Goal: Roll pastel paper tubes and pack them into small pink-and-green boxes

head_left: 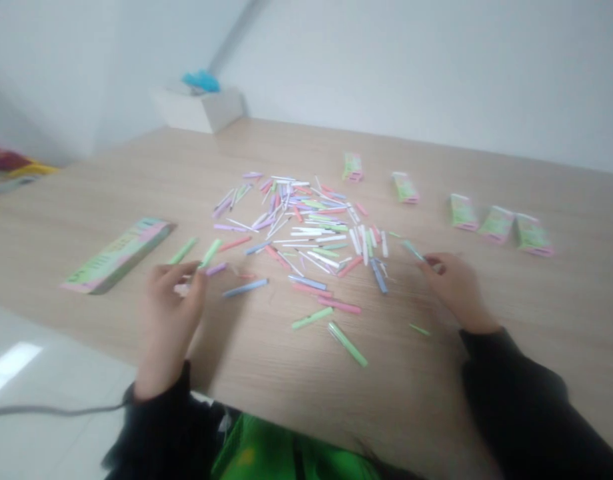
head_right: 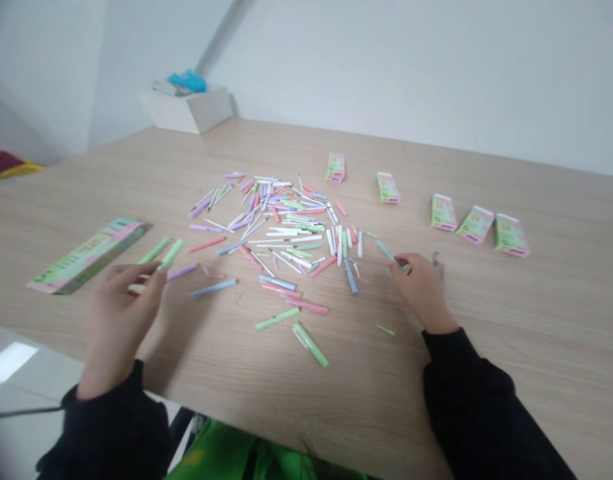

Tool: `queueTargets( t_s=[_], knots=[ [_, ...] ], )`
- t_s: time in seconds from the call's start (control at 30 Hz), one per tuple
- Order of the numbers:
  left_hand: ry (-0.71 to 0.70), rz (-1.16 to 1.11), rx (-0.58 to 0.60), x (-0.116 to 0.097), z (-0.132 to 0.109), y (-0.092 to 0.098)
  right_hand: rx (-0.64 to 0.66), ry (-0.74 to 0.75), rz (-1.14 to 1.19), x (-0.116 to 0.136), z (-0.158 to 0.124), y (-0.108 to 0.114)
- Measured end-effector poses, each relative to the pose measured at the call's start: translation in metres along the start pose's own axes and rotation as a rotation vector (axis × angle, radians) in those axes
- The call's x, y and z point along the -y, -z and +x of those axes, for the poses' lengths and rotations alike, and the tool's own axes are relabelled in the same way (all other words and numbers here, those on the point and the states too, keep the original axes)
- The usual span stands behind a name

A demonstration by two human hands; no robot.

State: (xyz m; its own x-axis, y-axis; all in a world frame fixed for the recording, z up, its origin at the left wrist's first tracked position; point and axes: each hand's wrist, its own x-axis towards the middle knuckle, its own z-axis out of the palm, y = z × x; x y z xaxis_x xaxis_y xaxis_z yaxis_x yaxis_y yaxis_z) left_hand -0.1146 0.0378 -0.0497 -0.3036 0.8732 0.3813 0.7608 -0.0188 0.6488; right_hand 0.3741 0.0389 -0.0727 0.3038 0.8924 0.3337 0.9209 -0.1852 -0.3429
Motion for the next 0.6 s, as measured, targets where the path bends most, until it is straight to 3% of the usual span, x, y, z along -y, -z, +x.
queueTargets(
  t_s=[0.13, 0.3, 0.6],
  knots=[
    [0.05, 0.21, 0.077, 0.023, 0.007, 0.003, 0.036, 0.017, 0.012, 0.01, -0.002, -0.002],
    [-0.022, 0.416, 0.209, 0.03, 0.004, -0.014, 0.043, 0.022, 0.006, 0.015, -0.004, -0.001],
    [-0.163, 0.582, 0.208, 0.032, -0.003, -0.025, 0.09, 0.067, -0.052, 0.011, -0.007, -0.022]
  ],
)
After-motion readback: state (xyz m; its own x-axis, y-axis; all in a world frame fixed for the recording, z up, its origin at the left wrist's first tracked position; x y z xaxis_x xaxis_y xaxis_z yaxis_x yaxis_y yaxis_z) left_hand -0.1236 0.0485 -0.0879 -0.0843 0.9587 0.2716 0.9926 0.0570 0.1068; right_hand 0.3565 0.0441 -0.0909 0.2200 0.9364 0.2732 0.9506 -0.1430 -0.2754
